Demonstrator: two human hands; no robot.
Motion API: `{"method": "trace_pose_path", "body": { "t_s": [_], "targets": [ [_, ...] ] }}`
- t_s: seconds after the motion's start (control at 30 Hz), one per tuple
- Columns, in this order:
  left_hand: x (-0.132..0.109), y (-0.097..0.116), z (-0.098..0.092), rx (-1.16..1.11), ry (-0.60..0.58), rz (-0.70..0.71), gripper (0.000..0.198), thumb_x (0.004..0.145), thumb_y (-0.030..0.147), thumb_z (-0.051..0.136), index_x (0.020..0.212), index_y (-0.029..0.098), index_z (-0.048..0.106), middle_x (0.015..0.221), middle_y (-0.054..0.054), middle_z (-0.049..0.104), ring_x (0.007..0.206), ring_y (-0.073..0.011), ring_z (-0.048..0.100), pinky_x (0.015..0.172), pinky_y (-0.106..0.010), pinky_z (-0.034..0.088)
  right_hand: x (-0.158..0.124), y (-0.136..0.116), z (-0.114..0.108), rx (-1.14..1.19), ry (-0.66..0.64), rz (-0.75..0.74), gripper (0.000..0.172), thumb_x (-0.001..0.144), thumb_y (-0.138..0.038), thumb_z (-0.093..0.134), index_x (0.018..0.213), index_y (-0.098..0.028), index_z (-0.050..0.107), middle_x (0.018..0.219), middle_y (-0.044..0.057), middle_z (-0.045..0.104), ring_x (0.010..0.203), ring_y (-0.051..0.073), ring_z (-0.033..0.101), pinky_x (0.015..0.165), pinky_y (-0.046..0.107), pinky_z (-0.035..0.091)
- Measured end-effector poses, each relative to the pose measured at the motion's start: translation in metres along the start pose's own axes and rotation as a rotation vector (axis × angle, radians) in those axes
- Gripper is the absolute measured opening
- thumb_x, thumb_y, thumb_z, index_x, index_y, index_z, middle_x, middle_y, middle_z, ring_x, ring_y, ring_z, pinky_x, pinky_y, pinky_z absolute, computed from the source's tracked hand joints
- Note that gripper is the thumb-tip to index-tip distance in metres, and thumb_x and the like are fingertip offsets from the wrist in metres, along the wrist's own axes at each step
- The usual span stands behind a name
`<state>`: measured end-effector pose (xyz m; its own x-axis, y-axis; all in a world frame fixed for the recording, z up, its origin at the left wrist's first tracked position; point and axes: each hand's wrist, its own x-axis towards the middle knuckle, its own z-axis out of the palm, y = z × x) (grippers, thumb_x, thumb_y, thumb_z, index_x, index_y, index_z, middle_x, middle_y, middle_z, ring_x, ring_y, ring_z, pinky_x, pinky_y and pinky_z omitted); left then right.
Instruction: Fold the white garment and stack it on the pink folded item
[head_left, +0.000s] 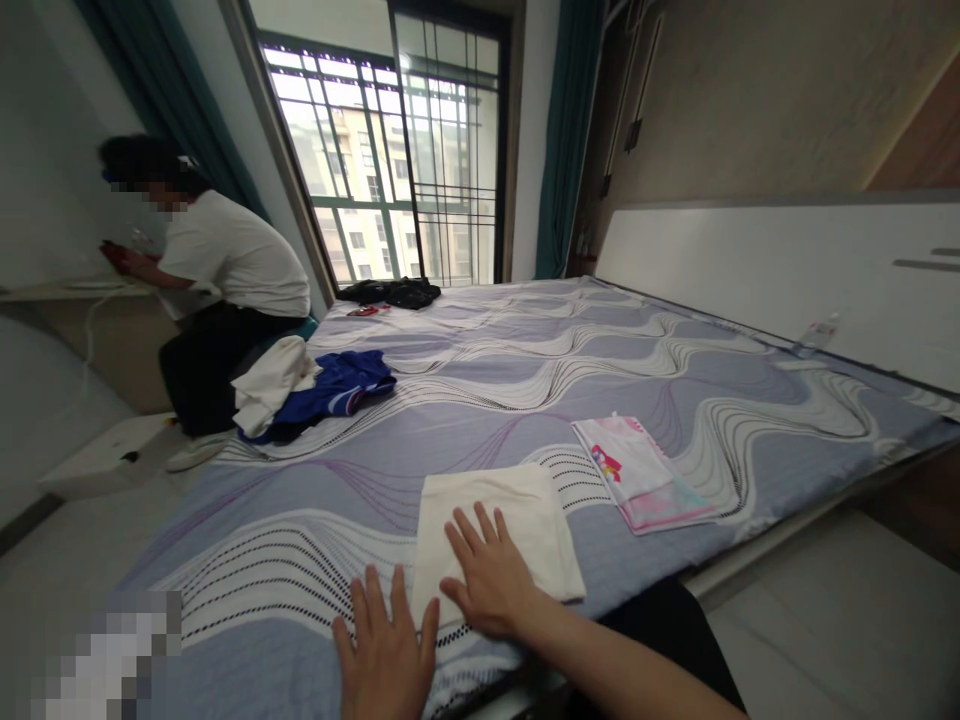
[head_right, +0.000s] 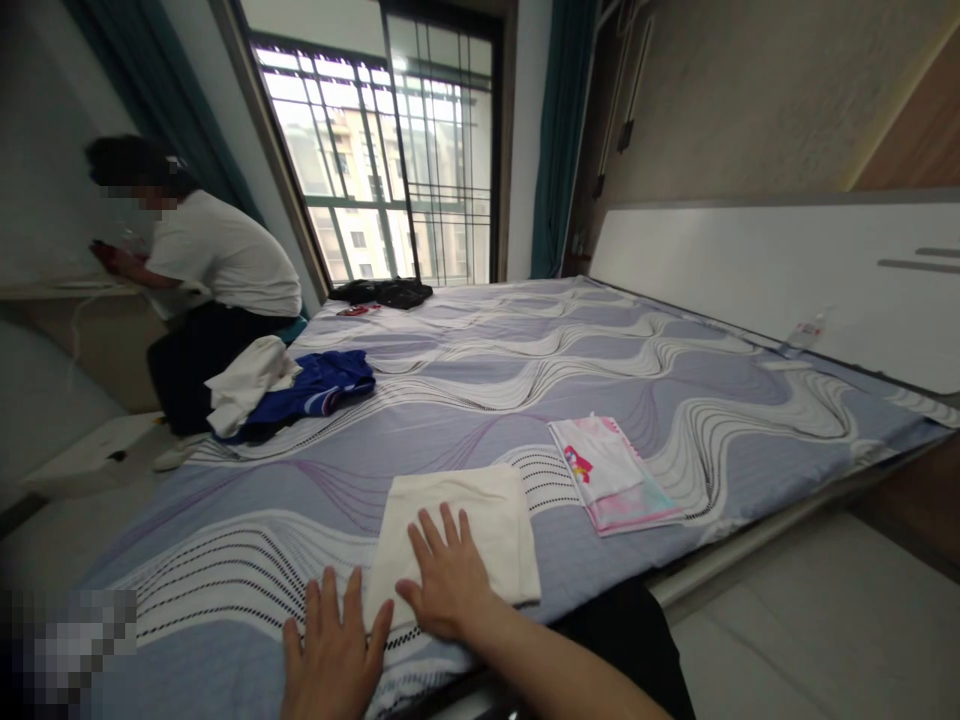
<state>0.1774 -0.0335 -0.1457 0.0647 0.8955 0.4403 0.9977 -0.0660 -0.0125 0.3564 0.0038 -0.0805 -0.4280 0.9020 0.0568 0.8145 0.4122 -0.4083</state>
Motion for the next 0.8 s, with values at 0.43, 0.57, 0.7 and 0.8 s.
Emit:
{"method": "trace_pose_path", "body": {
  "t_s": [0.43, 0.57, 0.7, 0.8],
  "targets": [
    [0.0, 0.009, -0.004, -0.057, -0.02, -0.104, 0.057, 0.088, 0.036, 0.046, 0.138, 0.01, 0.051, 0.152, -0.026, 0.038, 0.144, -0.0419, 0.026, 0.11, -0.064, 0.025, 0.115, 0.013, 0.028, -0.127, 0.064, -0.009, 0.077, 0.095, -0.064, 0.026, 0.154, -0.016, 0.02, 0.16, 0.011, 0.026, 0.146, 0.038, 0.013, 0.113, 0.067, -0.002],
    [0.001, 0.006, -0.003, -0.114, -0.012, -0.097, 0.044, 0.087, 0.037, 0.049, 0.119, 0.012, 0.066, 0.148, -0.024, 0.044, 0.141, -0.0408, 0.032, 0.11, -0.065, 0.026, 0.137, 0.014, 0.027, -0.138, 0.142, -0.025, 0.063, 0.096, -0.055, 0.038, 0.143, -0.013, 0.042, 0.142, 0.018, 0.05, 0.129, 0.035, 0.041, 0.107, 0.057, 0.027],
    [0.003, -0.005, 0.001, -0.257, -0.024, -0.055, 0.033, 0.085, 0.042, 0.052, 0.092, 0.015, 0.07, 0.146, -0.021, 0.049, 0.139, -0.0398, 0.037, 0.109, -0.066, 0.027, 0.146, 0.017, 0.006, -0.147, 0.12, -0.128, 0.045, 0.09, -0.053, 0.055, 0.124, -0.025, 0.061, 0.124, 0.01, 0.06, 0.115, 0.026, 0.051, 0.099, 0.044, 0.036],
    [0.008, -0.011, 0.002, -0.48, -0.056, -0.074, 0.027, 0.087, 0.041, 0.051, 0.089, 0.021, 0.069, 0.136, -0.014, 0.06, 0.133, -0.0362, 0.046, 0.107, -0.066, 0.031, 0.142, 0.016, -0.006, -0.146, 0.069, -0.51, 0.029, 0.088, -0.052, 0.058, 0.104, -0.031, 0.071, 0.136, 0.002, 0.056, 0.133, 0.026, 0.038, 0.108, 0.046, 0.025]
  ]
}}
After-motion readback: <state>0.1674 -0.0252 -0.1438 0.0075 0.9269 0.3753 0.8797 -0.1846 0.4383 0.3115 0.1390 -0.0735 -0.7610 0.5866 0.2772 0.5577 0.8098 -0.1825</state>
